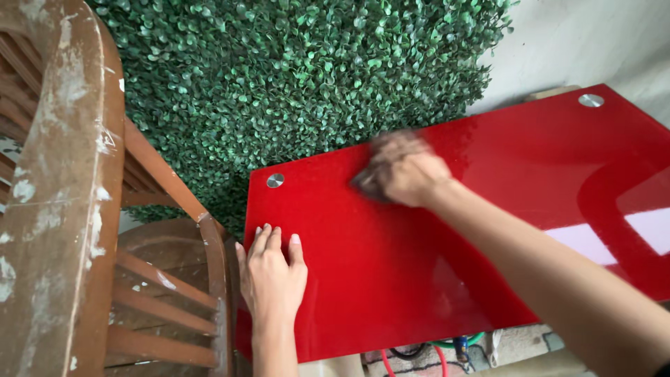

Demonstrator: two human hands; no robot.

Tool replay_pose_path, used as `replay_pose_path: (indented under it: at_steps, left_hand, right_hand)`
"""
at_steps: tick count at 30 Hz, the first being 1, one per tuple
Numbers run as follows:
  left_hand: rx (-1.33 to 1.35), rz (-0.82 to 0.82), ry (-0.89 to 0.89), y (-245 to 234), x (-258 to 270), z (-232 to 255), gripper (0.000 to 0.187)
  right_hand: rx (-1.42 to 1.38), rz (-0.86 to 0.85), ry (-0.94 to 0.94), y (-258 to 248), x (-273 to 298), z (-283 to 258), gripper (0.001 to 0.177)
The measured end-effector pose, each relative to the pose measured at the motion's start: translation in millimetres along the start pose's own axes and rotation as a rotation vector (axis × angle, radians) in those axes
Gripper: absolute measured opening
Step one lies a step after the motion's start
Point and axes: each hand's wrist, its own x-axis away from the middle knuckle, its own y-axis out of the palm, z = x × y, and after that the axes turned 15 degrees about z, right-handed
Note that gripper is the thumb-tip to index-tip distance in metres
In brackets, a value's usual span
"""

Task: The person wipes a red table and a wooden chair with a cloth. They briefly rinse the cloth at a tap and then continue wiping the chair's armrests and back.

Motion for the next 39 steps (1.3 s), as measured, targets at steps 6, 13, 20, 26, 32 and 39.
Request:
replay_pose_path:
  at_steps: [6,13,20,26,32,39]
  left_hand:
    - [-0.008,-0.024,-0.038,0,0,4,0.041]
    - [-0.008,-0.043,-0.054,1,0,5,0.038]
    - [0.031,0.188,-0.026,-1,-3,3,0.046]
    - [0.027,0.189,-0.060,1,-3,-3,0.045]
    - [-0.004,0.269,-0.005,-1,1,-17,0.043]
    - [0.157,0.178,-0.266,-28,12,-26,0.040]
  right_hand:
    - [0.079,0.309,0.425,1,-10,0,0.082]
    - [0.145,-0.097,0.037,-28,-23,-144,0.066]
    - [-0.071,0.131,-0.399,27,-66,-206,0.062]
    - [-0.160,0.246,-0.670,48,-25,-188,0.068]
    - [-0.239,0.384,-0.649,21,51,-114,0.044]
    - [-0.198,0.377,-0.085,-21,123,75,0.052]
